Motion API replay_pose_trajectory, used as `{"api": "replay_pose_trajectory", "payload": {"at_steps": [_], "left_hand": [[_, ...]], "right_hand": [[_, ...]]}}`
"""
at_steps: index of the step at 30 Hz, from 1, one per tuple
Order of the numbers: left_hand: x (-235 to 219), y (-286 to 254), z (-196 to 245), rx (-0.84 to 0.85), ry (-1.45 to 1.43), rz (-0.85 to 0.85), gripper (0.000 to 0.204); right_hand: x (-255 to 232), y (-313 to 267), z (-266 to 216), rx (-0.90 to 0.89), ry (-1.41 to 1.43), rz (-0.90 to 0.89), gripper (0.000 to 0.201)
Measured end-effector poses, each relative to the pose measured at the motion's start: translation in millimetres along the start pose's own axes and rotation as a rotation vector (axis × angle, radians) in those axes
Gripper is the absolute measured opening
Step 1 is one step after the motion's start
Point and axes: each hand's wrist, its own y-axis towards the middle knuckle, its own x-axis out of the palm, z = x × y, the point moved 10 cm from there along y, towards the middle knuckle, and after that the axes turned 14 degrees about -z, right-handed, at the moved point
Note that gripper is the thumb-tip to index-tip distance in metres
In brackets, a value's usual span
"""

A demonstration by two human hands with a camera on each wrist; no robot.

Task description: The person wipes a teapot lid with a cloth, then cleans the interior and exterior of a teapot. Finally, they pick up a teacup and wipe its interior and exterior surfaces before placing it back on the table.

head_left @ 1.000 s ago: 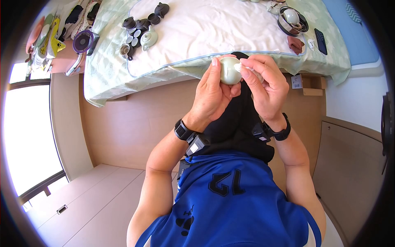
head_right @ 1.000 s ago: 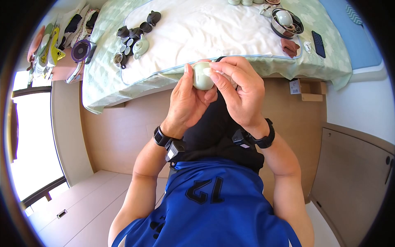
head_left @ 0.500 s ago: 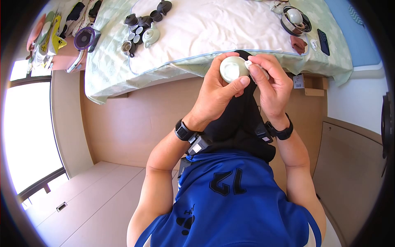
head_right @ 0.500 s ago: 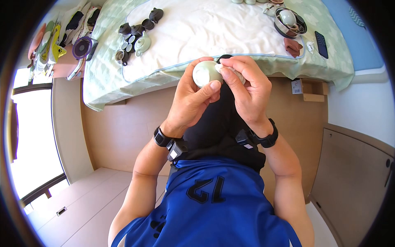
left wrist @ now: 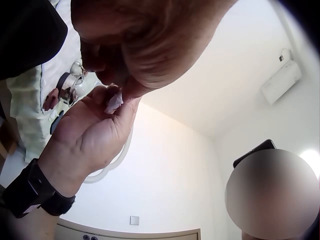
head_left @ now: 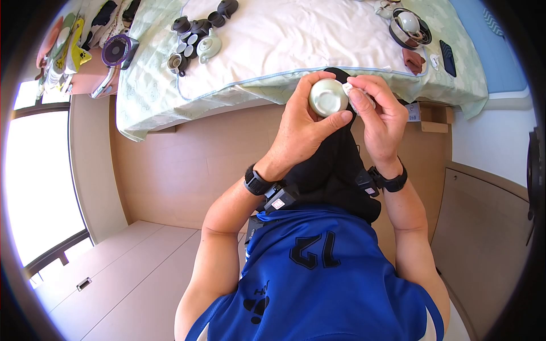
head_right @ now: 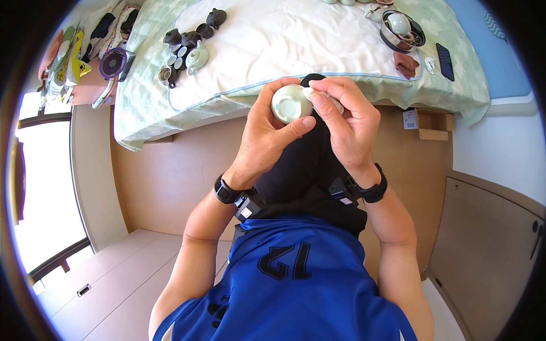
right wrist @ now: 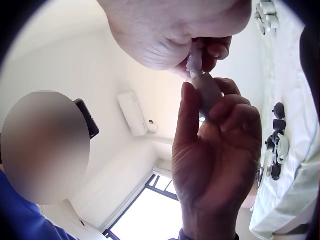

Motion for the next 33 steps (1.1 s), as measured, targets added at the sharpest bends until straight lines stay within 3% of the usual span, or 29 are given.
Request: {"api": "replay_pose_trajectory", "payload": {"at_steps": [10, 14, 19, 22, 26, 29, 33], "left_hand": [[0.8, 1.4, -15.9, -0.079, -0.214, -0.039, 0.061], [1.0, 0.9, -13.4, -0.054, -0.189, -0.039, 0.061], [4.6, 1.8, -3.8, 0.055, -0.123, -0.061, 0.066], [4.4, 0.7, -11.9, -0.017, -0.103, -0.085, 0.061], [9.8, -0.7, -15.9, -0.042, -0.289, -0.147, 0.045], [10.5, -0.3, -19.7, -0.029, -0.261, -0.159, 0.036], [8.0, -1.3, -16.3, -0.023, -0.096, -0.164, 0.032]], "right_hand": [[1.7, -2.1, -2.2, 0.004, 0.008, 0.001, 0.018], [1.3, -1.3, -9.5, -0.041, -0.103, -0.009, 0.017], [-7.1, -2.2, 6.2, 0.02, -0.042, 0.05, 0.017], [-2.8, -3.8, -7.4, -0.019, -0.102, 0.045, 0.016], [-5.6, -5.4, -20.3, -0.121, -0.291, 0.063, 0.015], [-12.2, -10.2, -25.5, -0.093, -0.227, 0.122, 0.015], [10.4, -7.0, -46.0, -0.161, -0.265, -0.088, 0.014]]}}
